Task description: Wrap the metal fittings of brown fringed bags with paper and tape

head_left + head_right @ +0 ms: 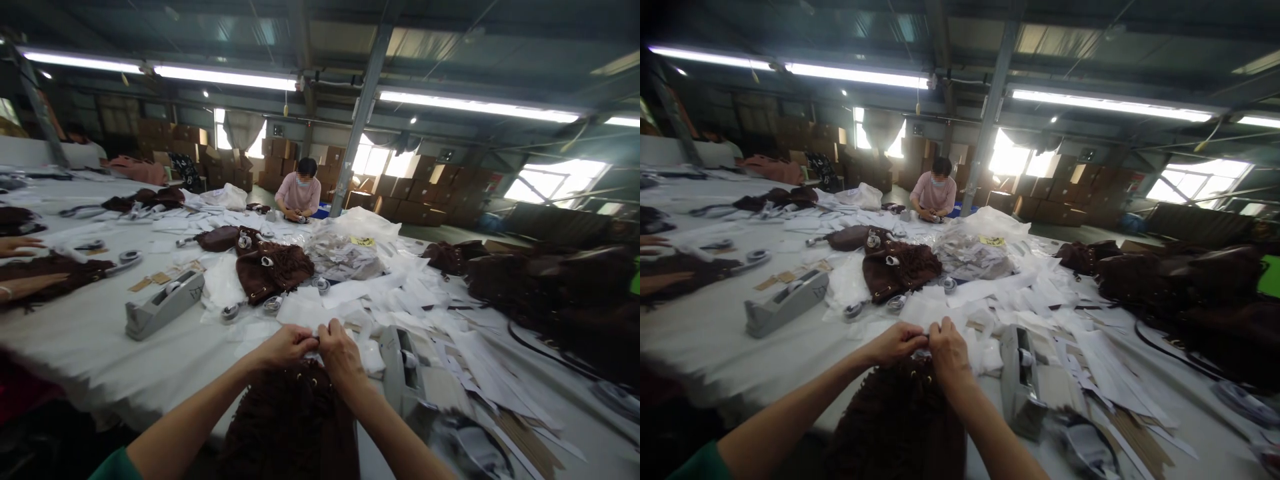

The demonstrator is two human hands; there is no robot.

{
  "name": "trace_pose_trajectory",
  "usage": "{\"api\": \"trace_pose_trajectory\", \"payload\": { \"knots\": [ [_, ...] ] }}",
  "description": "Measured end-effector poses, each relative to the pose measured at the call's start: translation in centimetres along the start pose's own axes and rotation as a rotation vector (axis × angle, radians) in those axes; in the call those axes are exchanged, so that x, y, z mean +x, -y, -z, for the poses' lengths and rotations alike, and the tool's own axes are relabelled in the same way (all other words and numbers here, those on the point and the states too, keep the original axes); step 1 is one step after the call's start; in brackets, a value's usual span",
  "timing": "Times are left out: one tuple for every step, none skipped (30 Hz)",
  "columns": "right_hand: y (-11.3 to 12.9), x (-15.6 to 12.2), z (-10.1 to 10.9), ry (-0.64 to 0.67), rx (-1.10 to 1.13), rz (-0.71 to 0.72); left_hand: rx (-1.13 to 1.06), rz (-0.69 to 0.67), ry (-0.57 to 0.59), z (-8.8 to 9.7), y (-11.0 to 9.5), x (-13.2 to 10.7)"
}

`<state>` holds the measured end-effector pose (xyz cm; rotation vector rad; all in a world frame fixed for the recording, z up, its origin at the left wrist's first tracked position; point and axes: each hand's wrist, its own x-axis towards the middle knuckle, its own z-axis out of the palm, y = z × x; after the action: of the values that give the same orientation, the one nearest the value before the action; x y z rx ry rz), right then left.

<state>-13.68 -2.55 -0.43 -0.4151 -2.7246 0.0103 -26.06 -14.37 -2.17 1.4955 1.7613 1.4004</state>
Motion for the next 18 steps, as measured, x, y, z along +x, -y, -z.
{"api": "trace_pose_trajectory", "payload": {
  "knots": [
    [-0.2,0.2,-0.4,0.034,0.027,-0.043,-0.010,-0.006,0.052,0.1,0.0,-0.2],
    [-0.6,0.4,-0.7,0.050,0.072,-0.085,-0.027,0.013,0.094,0.2,0.1,-0.5],
    [-1.2,0.6,-0.8,0.053,0.124,-0.120,-0.050,0.049,0.125,0.3,0.5,-0.8],
    [-1.8,0.8,-0.9,0.046,0.172,-0.150,-0.077,0.096,0.144,0.4,1.0,-1.3],
    [-2.4,1.0,-0.9,0.036,0.213,-0.174,-0.107,0.147,0.155,0.5,1.6,-1.7],
    [-3.0,1.1,-0.9,0.026,0.252,-0.194,-0.137,0.190,0.158,0.5,2.3,-2.1],
    [-3.3,1.2,-0.9,0.017,0.303,-0.219,-0.162,0.221,0.154,0.5,3.0,-2.5],
    [-3.5,1.2,-1.1,0.006,0.363,-0.248,-0.181,0.237,0.145,0.4,3.6,-2.8],
    [-3.4,1.2,-1.5,-0.005,0.429,-0.284,-0.193,0.241,0.135,0.2,4.2,-3.1],
    [-3.1,1.2,-2.0,-0.014,0.502,-0.327,-0.200,0.232,0.122,0.0,4.7,-3.3],
    [-2.7,1.3,-2.7,-0.022,0.581,-0.376,-0.205,0.216,0.092,-0.2,5.0,-3.3],
    [-2.1,1.3,-3.5,-0.030,0.664,-0.429,-0.210,0.200,0.046,-0.5,5.3,-3.3],
    [-1.3,1.4,-4.4,-0.040,0.746,-0.484,-0.214,0.189,-0.009,-0.8,5.5,-3.3],
    [-0.5,1.5,-5.4,-0.054,0.827,-0.538,-0.218,0.186,-0.066,-1.0,5.7,-3.2],
    [0.3,1.6,-6.4,-0.073,0.903,-0.588,-0.224,0.192,-0.120,-1.3,5.8,-3.1],
    [1.1,1.7,-7.4,-0.095,0.974,-0.632,-0.232,0.206,-0.166,-1.5,6.0,-3.0],
    [1.8,1.9,-8.3,-0.118,1.038,-0.668,-0.241,0.222,-0.200,-1.7,6.1,-2.9],
    [2.5,2.0,-9.1,-0.137,1.097,-0.698,-0.252,0.235,-0.224,-1.9,6.2,-2.8]
  ]
}}
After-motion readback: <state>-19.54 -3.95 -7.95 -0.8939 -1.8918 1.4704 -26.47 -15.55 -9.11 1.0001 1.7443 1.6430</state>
